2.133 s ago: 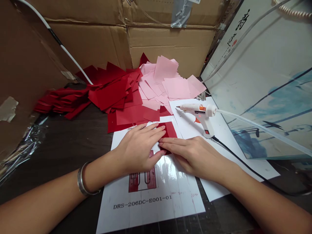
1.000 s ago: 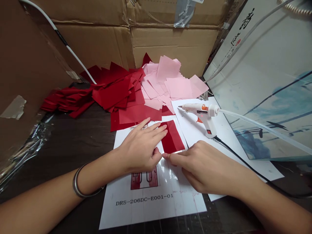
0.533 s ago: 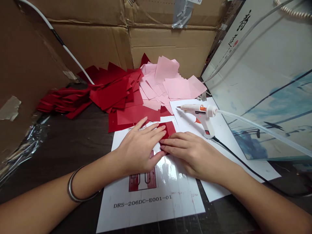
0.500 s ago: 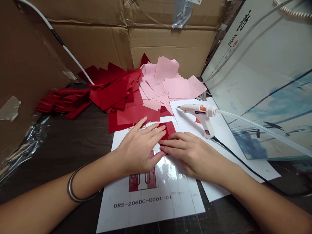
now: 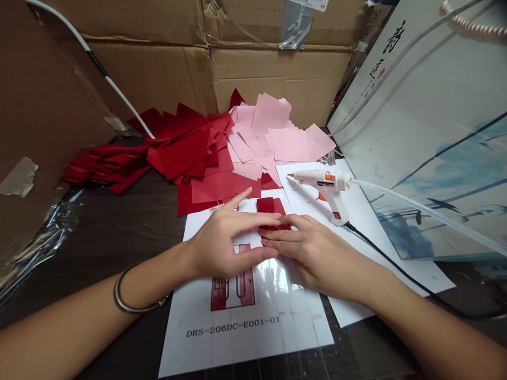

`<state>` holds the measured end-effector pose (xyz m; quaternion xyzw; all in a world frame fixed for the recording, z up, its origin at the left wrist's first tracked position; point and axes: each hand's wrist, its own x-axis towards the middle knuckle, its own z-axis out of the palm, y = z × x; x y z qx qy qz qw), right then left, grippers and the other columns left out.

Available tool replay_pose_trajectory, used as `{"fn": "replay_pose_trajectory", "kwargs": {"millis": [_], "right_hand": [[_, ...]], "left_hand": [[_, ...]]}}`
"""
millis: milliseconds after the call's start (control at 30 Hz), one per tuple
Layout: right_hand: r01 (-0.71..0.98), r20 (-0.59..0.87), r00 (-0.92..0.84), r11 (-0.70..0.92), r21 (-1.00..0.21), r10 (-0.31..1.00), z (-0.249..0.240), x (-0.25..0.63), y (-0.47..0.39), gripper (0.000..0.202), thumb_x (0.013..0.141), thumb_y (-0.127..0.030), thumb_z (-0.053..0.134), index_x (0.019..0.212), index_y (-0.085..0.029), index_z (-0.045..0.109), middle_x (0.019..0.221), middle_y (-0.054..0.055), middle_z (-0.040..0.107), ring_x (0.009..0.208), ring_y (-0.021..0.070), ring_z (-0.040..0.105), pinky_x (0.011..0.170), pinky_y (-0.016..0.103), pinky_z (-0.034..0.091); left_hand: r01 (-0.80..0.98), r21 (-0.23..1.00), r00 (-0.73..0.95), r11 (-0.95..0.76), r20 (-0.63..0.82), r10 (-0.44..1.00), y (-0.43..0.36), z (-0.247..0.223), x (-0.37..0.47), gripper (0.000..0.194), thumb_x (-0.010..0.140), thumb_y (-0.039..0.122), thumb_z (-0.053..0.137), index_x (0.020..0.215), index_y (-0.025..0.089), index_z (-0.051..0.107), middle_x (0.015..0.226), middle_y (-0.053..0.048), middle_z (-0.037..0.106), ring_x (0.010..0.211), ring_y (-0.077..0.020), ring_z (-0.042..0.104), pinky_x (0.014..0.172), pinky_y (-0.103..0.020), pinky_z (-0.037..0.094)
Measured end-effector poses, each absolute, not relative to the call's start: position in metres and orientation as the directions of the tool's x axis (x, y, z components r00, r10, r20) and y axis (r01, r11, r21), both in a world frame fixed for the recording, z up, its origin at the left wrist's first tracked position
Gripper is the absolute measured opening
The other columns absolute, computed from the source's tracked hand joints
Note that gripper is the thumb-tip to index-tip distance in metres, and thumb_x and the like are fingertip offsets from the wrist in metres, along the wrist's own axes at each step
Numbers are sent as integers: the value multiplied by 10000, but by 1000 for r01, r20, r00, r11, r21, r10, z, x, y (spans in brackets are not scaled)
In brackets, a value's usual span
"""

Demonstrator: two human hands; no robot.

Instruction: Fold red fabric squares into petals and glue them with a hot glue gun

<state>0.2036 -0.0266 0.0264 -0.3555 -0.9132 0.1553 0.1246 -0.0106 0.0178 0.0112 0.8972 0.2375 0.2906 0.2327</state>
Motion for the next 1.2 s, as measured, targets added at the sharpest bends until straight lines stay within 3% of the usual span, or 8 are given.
{"fn": "replay_pose_trajectory", "kwargs": {"millis": [133, 300, 433, 533, 700, 933, 1100, 1200], "right_hand": [[597, 117, -721, 699, -394, 683, 27, 205, -26, 465, 771, 46, 498, 1139, -175, 678, 1198, 49, 681, 1109, 243, 526, 920, 399, 477], [608, 87, -726, 696, -382, 682, 29, 205, -27, 415, 791, 35, 486, 1093, -160, 694, 1200, 45, 681, 1115, 253, 512, 918, 403, 474], [607, 57, -741, 703, -370, 669, 29, 207, -26, 472, 779, 33, 483, 1173, -151, 666, 1263, 28, 651, 1117, 256, 491, 916, 413, 468], [597, 48, -751, 708, -377, 659, 28, 207, -25, 497, 776, 30, 472, 1198, -157, 656, 1283, 17, 640, 1100, 254, 494, 911, 415, 466], [596, 62, -749, 712, -371, 660, 28, 207, -25, 472, 790, 26, 475, 1171, -176, 666, 1239, 47, 663, 1067, 256, 518, 869, 411, 480], [603, 46, -751, 713, -358, 658, 29, 207, -27, 365, 791, 21, 483, 1020, -175, 690, 1162, 59, 685, 1079, 257, 512, 893, 413, 465], [631, 1, -730, 674, -383, 684, 39, 202, -31, 297, 842, -30, 474, 1019, -173, 664, 1159, 66, 674, 1101, 258, 494, 926, 418, 446], [702, -40, -646, 574, -422, 762, 49, 203, -47, 202, 921, -158, 464, 907, -208, 659, 1003, 60, 693, 1010, 244, 538, 877, 415, 455]], "left_hand": [[465, 636, 692, -616, 172, 701, 19, 13, -13, 333, 888, 370, 573, 1191, 247, 636, 1152, -14, 715, 1369, -335, 399, 1095, -607, 356], [481, 667, 695, -569, 105, 711, 24, 13, -11, 328, 898, 255, 514, 1212, 211, 598, 1180, -12, 701, 1154, -233, 631, 1215, -524, 174], [592, 613, 632, -523, 49, 774, 23, 13, -9, 431, 867, 221, 490, 1295, 206, 540, 1262, -27, 657, 1335, -306, 457, 1173, -589, 238], [651, 542, 606, -532, 51, 794, 21, 14, -8, 485, 848, 235, 496, 1329, 180, 511, 1325, -46, 610, 1395, -348, 349, 1145, -592, 289], [611, 481, 673, -629, 101, 732, 20, 13, -5, 498, 870, 207, 479, 1359, 124, 439, 1308, -87, 612, 1191, -231, 584, 1220, -522, 75], [562, 284, 756, -777, 205, 622, 18, 2, -3, 430, 937, 140, 351, 1356, 80, 426, 1348, -122, 584, 1234, -232, 558, 1184, -572, 21], [540, 173, 798, -824, 207, 566, 16, 1, -2, 401, 944, 146, 328, 1289, 64, 515, 1319, -132, 607, 1281, -305, 513, 1163, -598, 82], [578, 154, 783, -801, 172, 598, 15, 3, -1, 403, 972, 222, 328, 1306, 108, 524, 1363, -95, 579, 1307, -313, 482, 1166, -575, 122]]}}
